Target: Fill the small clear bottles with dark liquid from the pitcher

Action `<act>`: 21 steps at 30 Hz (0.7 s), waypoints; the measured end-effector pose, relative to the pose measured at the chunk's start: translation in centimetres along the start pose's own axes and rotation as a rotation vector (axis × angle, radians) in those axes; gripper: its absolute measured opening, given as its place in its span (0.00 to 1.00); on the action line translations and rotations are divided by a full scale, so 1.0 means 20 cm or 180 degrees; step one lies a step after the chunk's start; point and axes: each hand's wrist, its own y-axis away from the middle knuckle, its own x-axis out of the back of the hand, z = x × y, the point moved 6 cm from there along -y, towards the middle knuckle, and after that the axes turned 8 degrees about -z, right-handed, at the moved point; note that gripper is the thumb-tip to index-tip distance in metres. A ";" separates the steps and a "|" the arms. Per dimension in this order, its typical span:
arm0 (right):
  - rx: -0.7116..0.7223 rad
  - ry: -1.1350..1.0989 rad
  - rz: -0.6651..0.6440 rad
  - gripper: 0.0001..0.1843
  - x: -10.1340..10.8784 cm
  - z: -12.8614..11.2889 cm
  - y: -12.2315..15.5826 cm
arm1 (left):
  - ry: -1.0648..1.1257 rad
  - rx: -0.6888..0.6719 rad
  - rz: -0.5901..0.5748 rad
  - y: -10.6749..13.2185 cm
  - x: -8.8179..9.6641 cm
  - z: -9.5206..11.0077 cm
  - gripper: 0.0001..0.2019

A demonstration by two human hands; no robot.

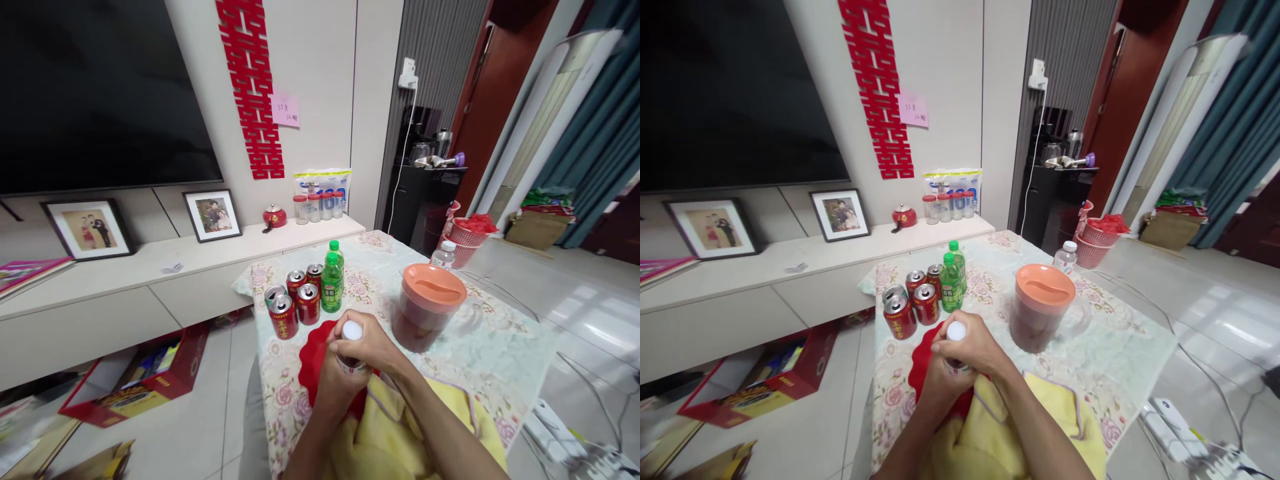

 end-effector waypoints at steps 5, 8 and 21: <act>0.0064 0.0266 0.0494 0.10 -0.01 -0.04 0.02 | 0.0430 0.0000 -0.0091 -0.01 -0.01 -0.01 0.29; 0.0067 0.0386 0.0679 0.10 -0.02 -0.05 0.02 | 0.0290 0.0111 -0.0136 -0.01 0.00 -0.01 0.30; 0.0084 0.0766 0.0795 0.13 0.00 -0.01 0.06 | 0.0354 0.0185 -0.0438 -0.01 0.01 0.02 0.29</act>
